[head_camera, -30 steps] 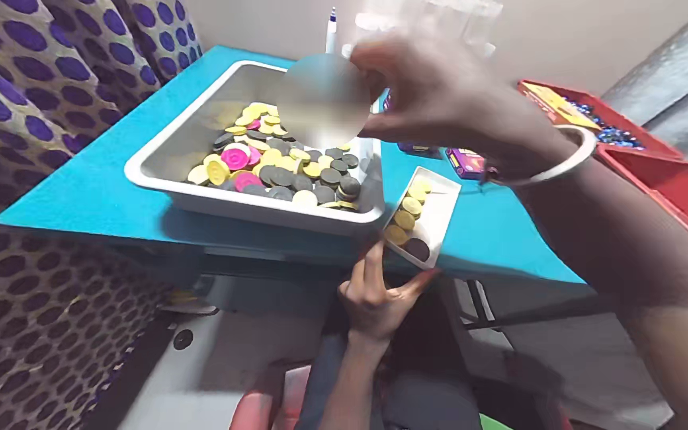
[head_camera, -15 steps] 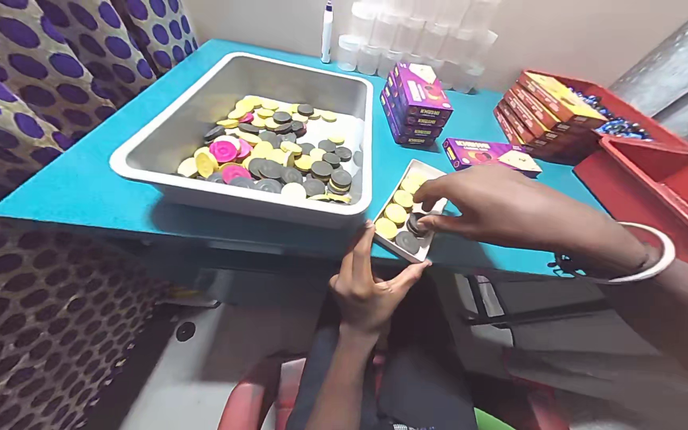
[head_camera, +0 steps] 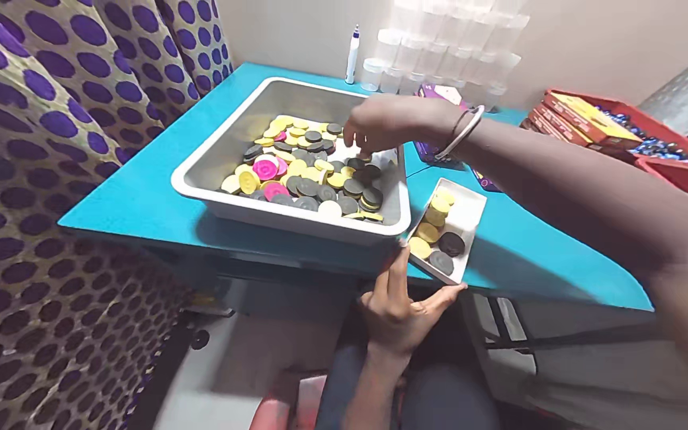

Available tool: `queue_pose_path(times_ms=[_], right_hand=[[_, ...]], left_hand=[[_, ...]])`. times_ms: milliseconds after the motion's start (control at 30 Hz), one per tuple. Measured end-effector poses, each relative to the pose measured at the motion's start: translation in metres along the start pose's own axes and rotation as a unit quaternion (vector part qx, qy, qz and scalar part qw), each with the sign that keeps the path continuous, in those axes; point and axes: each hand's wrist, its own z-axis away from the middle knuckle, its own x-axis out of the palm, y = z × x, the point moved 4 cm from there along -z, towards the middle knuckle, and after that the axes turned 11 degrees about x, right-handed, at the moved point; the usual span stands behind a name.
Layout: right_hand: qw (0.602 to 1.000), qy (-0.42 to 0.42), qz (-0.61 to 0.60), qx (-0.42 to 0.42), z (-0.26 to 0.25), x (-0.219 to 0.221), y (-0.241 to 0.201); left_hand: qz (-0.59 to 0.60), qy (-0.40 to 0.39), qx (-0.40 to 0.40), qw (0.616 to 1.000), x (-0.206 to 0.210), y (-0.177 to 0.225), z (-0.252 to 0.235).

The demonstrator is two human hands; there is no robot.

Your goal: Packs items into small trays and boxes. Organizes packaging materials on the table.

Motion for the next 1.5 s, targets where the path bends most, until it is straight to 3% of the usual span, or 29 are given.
queue_pose_path(times_ms=[133,267,367,500,600,800,967,1167,1267,1333,1500], right_hand=[[0.996,-0.016,0.030,-0.077,-0.015,0.018,0.000],[0.997,0.030,-0.062,-0.041,-0.007,0.004,0.007],[0.986,0.014,-0.162,-0.031,-0.007,0.000,0.002],[0.985,-0.036,-0.151,-0.071,-0.015,0.014,-0.013],[0.980,0.002,-0.158,-0.124,-0.014,0.017,-0.026],[0.985,0.082,-0.150,-0.013,0.015,-0.001,-0.015],[0.985,0.080,-0.151,0.032,0.066,-0.012,0.008],[0.983,0.053,-0.151,-0.092,0.061,0.001,0.005],[0.968,0.099,-0.224,-0.063,0.050,-0.006,0.004],[0.978,0.073,-0.192,-0.043,0.044,-0.006,0.004],[0.990,-0.052,-0.068,-0.111,0.025,0.013,-0.001]], left_hand=[[-0.004,-0.003,-0.002,1.000,-0.001,-0.001,-0.002],[-0.002,0.000,0.001,1.000,-0.002,0.000,-0.002],[0.000,-0.003,0.000,1.000,-0.002,-0.001,-0.002],[0.004,0.002,-0.002,1.000,-0.001,-0.001,-0.001],[0.006,-0.001,-0.003,1.000,-0.001,-0.001,-0.001],[0.007,0.001,0.004,1.000,-0.001,0.000,0.000],[0.010,-0.001,-0.004,1.000,0.000,0.000,-0.001],[0.000,-0.004,-0.001,1.000,-0.001,0.003,0.000],[0.001,-0.006,-0.004,1.000,-0.002,0.002,0.000],[0.002,-0.005,-0.004,1.000,-0.002,0.002,-0.001],[0.007,-0.004,-0.002,1.000,-0.001,0.002,0.000]])
